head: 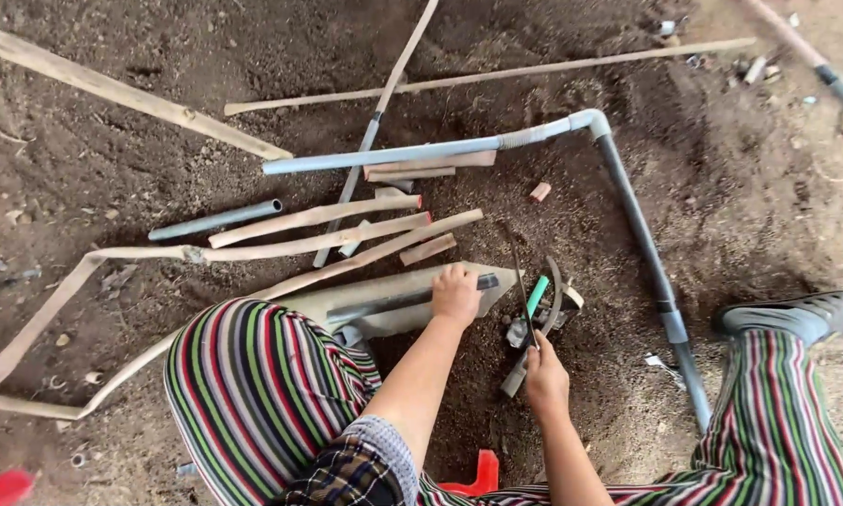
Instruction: Cutting PVC pipes into smaller sections using a manual ratcheting pipe cutter on the ground.
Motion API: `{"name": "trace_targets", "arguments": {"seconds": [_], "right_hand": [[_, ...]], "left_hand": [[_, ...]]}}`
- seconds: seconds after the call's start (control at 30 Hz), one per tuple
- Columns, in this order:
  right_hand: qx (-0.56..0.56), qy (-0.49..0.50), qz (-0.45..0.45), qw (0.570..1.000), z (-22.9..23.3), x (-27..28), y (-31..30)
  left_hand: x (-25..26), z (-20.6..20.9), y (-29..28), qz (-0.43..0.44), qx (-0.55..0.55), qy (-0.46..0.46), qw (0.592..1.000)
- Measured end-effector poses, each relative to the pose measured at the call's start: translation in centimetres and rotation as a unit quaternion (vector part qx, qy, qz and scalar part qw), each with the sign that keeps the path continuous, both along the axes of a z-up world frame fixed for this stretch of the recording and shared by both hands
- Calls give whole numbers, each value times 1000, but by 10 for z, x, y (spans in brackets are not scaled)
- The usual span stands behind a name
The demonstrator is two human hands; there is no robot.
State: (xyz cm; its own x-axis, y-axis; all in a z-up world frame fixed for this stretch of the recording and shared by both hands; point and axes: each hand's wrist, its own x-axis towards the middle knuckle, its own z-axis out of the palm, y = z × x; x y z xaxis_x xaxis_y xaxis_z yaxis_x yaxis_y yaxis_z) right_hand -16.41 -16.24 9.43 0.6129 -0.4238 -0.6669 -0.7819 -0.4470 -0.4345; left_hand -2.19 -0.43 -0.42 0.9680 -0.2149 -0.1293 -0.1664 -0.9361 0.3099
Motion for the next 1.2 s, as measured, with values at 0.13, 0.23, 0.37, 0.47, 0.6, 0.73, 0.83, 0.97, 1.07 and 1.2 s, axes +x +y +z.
{"name": "trace_targets", "arguments": {"seconds": [0.13, 0.23, 0.37, 0.47, 0.6, 0.73, 0.83, 0.97, 1.07, 1.2], "right_hand": [[-47, -12, 101, 994, 6, 6, 15], [-94, 27, 180, 979, 0, 7, 15], [-127, 16, 237, 963, 6, 4, 18], [-124, 62, 248, 959, 11, 0, 19], [-132, 59, 251, 957, 27, -3, 19], [-136, 61, 259, 954, 33, -4, 15], [-142, 72, 259, 953, 38, -1, 14], [-142, 103, 273, 946, 30, 1, 10], [-147, 95, 280, 944, 30, 6, 10], [-159, -26, 314, 936, 2, 6, 7]], "left_hand": [[6, -16, -7, -26, 0, 5, 1000], [12, -14, -13, -33, 12, 25, 999], [19, -5, -23, -25, 59, 18, 998], [20, -1, -25, -18, 57, 63, 996], [22, 4, -26, -23, 59, 86, 994], [21, 3, -24, -30, 51, 78, 995], [24, 8, -23, -31, 52, 82, 995], [26, 20, -23, -39, 59, 116, 991], [25, 13, -23, -40, 57, 107, 992], [24, -2, -16, -65, 21, 73, 995]]}}
